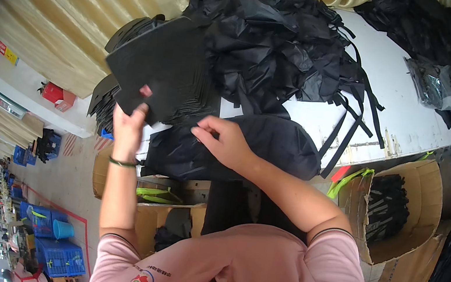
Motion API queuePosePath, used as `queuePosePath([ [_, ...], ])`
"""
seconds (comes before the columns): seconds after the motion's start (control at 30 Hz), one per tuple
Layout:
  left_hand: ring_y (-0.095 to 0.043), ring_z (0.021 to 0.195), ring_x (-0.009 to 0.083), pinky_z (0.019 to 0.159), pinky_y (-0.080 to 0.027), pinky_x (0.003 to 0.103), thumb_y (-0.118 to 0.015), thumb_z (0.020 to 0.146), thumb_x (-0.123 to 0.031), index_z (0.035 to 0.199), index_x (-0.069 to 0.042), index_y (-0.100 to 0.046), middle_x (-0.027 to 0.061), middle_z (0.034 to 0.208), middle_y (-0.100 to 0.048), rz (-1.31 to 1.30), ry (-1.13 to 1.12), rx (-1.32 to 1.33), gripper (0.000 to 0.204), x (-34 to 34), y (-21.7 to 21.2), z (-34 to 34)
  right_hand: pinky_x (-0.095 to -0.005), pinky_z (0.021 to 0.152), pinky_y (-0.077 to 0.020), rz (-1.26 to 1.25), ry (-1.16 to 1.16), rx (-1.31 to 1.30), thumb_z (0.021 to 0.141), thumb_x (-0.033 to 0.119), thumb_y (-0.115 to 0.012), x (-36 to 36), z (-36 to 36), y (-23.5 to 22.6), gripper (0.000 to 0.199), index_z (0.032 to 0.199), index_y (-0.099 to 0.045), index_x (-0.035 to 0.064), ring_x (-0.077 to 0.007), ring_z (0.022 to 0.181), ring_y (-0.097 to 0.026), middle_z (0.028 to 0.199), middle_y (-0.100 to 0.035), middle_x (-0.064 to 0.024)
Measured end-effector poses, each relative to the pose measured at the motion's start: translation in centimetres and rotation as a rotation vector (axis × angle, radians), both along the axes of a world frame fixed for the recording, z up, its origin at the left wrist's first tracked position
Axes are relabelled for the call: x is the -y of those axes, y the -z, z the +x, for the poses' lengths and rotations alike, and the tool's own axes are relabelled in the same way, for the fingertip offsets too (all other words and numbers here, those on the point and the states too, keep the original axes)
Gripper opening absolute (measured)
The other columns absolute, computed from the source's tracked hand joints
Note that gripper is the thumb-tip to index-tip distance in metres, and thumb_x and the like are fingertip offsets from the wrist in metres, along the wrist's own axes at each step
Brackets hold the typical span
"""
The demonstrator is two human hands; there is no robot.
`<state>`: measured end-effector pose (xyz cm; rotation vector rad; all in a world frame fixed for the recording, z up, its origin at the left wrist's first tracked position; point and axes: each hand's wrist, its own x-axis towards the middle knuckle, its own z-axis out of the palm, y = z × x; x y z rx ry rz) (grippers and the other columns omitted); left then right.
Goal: Inspecting and sorting black synthetic material components at a manufacturing workbench.
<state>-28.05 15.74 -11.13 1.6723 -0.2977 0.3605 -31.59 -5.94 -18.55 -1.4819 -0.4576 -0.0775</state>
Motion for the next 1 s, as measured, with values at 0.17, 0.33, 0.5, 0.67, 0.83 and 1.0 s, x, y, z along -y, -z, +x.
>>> queuePosePath([
  [0.17,-0.053,0.115,0.0174,0.101,-0.040,0.031,-0.051,0.085,0.012,0.127,0.001,-0.048,0.0079,0.124,-0.055,-0.088,0.134,0.016,0.044,3.9,4.5,-5.3,-0.0217,0.061,-0.0420,0.014,0.019,0.124,0.089,0.014,-0.065,-1.3,0.0,-3.4,0.015,0.088,-0.064,-0.0008,-0.0044,0.067,-0.053,0.072,-0.061,-0.0001],
  [0.33,-0.056,0.120,0.0253,0.106,-0.038,0.035,-0.048,0.082,0.015,0.125,-0.001,-0.056,0.0149,0.127,-0.059,0.296,0.162,0.201,0.047,4.9,3.6,-5.8,-0.0302,0.066,-0.0485,-0.065,0.093,0.320,0.086,0.013,-0.067,0.1,0.3,-1.6,0.018,0.095,-0.064,-0.0016,-0.0172,0.075,-0.063,0.085,-0.067,-0.0091],
  [0.5,-0.052,0.125,0.0307,0.109,-0.037,0.049,-0.046,0.064,0.020,0.126,-0.002,-0.058,0.0167,0.127,-0.059,0.918,0.030,0.609,0.067,2.7,1.5,-5.4,-0.0334,0.089,-0.0489,-0.524,-0.478,0.042,0.083,0.009,-0.066,7.5,0.0,-6.9,0.040,0.122,-0.056,0.0032,-0.0200,0.101,-0.061,0.113,-0.063,-0.0101],
  [0.67,-0.049,0.128,0.0321,0.110,-0.035,0.048,-0.052,0.065,0.015,0.131,-0.002,-0.054,0.0189,0.134,-0.053,0.941,0.084,0.614,0.068,1.4,0.6,-5.2,-0.0299,0.079,-0.0528,0.294,-0.329,-0.415,0.090,0.013,-0.062,8.8,-2.4,-6.7,0.042,0.129,-0.050,0.0053,-0.0150,0.090,-0.063,0.100,-0.066,-0.0057],
  [0.83,-0.051,0.125,0.0283,0.104,-0.043,0.039,-0.069,0.085,-0.006,0.137,0.004,-0.044,0.0175,0.144,-0.043,-0.188,0.403,0.167,0.059,1.2,0.3,-7.6,-0.0240,0.067,-0.0513,0.167,-0.186,-0.509,0.093,0.012,-0.058,9.6,-1.5,-1.3,0.030,0.122,-0.052,0.0037,-0.0122,0.075,-0.064,0.095,-0.067,-0.0054],
  [1.0,-0.063,0.104,0.0173,0.086,-0.054,0.025,-0.057,0.093,-0.001,0.132,0.003,-0.051,0.0142,0.133,-0.054,-0.456,-0.276,0.100,0.039,-4.2,2.0,-6.8,-0.0218,0.055,-0.0488,0.024,-0.071,-0.669,0.094,0.009,-0.057,12.9,-2.0,6.0,0.016,0.109,-0.054,0.0046,-0.0069,0.064,-0.058,0.080,-0.062,-0.0011],
])
